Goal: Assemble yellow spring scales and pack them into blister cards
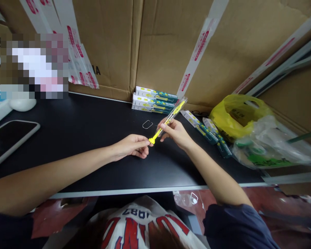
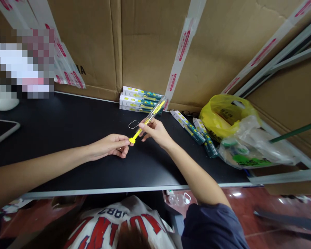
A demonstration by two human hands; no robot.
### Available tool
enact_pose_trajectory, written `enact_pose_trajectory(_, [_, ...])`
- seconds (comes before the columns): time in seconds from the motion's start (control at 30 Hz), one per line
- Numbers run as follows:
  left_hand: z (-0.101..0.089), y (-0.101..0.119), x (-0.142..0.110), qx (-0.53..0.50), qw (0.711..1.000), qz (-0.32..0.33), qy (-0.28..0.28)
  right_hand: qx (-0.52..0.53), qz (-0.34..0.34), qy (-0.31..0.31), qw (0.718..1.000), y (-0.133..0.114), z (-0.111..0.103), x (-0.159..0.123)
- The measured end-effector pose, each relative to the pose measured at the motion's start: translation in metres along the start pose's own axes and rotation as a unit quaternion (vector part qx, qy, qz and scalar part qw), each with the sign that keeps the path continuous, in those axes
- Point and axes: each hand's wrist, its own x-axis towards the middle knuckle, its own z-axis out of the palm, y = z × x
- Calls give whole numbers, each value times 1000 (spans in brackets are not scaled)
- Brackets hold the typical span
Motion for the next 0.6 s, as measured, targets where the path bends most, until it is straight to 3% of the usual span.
enact_pose_trajectory(0.27, [6,1,-3,-27,999,-10,-36,-20,-11,-15,1000,1,4,-3])
enact_pose_trajectory(0.6, [7,-4,1,-128,991,0,-42,-50,-42,-58,996,-3,9,-8])
